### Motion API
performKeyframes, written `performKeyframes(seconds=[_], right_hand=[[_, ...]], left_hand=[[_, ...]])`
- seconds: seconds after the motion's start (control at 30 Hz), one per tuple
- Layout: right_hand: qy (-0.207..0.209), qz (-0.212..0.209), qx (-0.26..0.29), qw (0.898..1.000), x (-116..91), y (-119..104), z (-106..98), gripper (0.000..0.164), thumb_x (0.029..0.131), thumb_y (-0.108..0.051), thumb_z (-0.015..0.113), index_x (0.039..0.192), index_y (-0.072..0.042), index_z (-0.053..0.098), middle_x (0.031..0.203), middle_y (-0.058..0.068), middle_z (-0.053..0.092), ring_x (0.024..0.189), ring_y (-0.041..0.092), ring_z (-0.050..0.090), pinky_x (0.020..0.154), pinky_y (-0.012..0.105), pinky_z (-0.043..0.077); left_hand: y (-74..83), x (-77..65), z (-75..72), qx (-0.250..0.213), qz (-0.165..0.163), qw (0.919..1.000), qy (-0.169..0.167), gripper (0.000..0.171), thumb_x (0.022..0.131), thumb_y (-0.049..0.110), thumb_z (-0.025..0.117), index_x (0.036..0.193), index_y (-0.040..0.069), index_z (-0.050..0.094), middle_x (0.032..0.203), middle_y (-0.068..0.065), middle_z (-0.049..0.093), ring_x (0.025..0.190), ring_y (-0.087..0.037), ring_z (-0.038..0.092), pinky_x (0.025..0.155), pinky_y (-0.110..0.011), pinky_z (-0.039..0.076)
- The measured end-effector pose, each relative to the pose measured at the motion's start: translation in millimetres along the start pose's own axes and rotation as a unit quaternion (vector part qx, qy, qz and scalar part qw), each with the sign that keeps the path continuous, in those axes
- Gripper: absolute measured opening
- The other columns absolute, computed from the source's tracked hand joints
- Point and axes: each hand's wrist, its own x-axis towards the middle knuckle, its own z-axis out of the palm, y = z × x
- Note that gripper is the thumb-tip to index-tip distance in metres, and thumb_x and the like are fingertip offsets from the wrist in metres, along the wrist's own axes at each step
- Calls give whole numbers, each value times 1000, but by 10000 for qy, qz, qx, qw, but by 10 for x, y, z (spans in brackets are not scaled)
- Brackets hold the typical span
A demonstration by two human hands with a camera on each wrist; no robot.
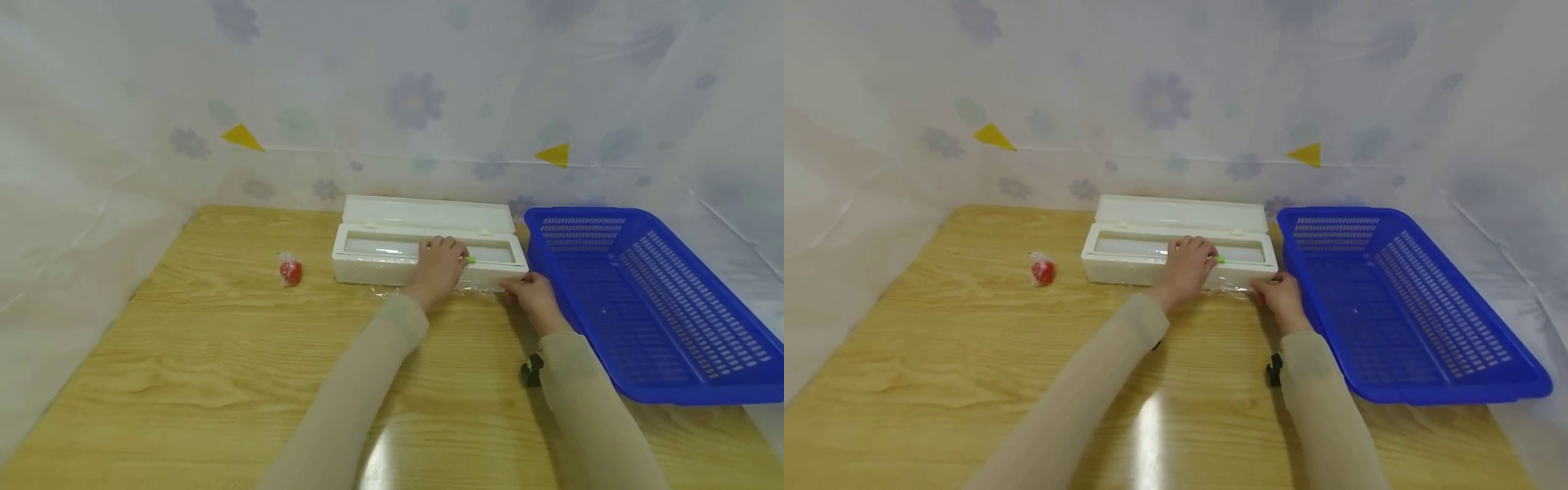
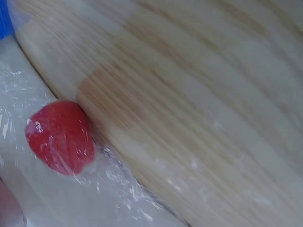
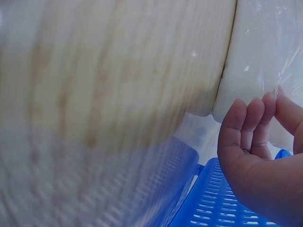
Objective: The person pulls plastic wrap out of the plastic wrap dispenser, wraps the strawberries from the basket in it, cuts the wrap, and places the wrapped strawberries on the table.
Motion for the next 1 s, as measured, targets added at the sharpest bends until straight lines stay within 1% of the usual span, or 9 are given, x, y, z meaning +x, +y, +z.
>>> performKeyframes(seconds=[0.1, 0.23, 0.37, 0.5, 0.67, 0.83, 1.0], right_hand=[[-4, 15, 17, 10000, -6, -11, 5, 50, 88, -15, 59, 125, 15, 41, 65, -11, 51, 60, -1, 51, 57, 15, 44], [-36, -45, 84, 9999, -12, -10, 3, 48, 88, -15, 60, 121, 14, 43, 62, -13, 51, 59, -2, 51, 56, 15, 45], [-50, -105, 126, 9999, -21, -11, -12, 44, 86, -14, 62, 115, 13, 44, 60, -15, 50, 56, -2, 51, 54, 15, 45], [-63, -127, 265, 9995, -16, -14, -15, 44, 86, -12, 62, 116, 14, 43, 59, -16, 50, 55, -3, 52, 52, 14, 47], [-52, -86, 313, 9995, -2, -2, -22, 46, 86, -11, 61, 119, 15, 42, 60, -17, 49, 56, -4, 53, 53, 13, 48], [-43, 3, 343, 9994, 10, -1, -25, 41, 86, -11, 61, 115, 13, 43, 59, -16, 49, 55, -3, 52, 52, 13, 47], [-58, -1, 315, 9995, 11, 1, -25, 40, 86, -12, 62, 113, 12, 44, 58, -16, 49, 55, -3, 53, 52, 13, 47]], left_hand=[[-63, -25, -12, 21, 44, 10000, -10, 31, 98, 37, 39, 117, 23, 60, 123, 7, 60, 117, -13, 47, 105, -39, 33], [-147, -70, -42, -16, 69, 10000, 21, 30, 98, 36, 40, 116, 22, 60, 122, 6, 60, 116, -14, 47, 105, -39, 32], [-238, -117, -73, -62, -29, 9999, 125, 29, 97, 37, 42, 113, 22, 61, 120, 7, 61, 114, -14, 47, 102, -38, 33], [-314, -161, -108, -141, -142, 9995, 227, 27, 97, 37, 44, 111, 21, 62, 119, 6, 62, 115, -15, 48, 101, -38, 34], [-345, -173, -114, -182, -156, 9994, 252, 27, 97, 37, 45, 111, 21, 62, 120, 5, 62, 117, -16, 48, 100, -39, 34], [-366, -174, -113, -174, -191, 9994, 218, 27, 97, 37, 44, 111, 21, 61, 120, 5, 61, 117, -15, 47, 101, -39, 32], [-402, -195, -129, -181, -233, 9994, 206, 27, 96, 37, 46, 112, 21, 62, 120, 5, 62, 117, -15, 47, 102, -39, 32]])
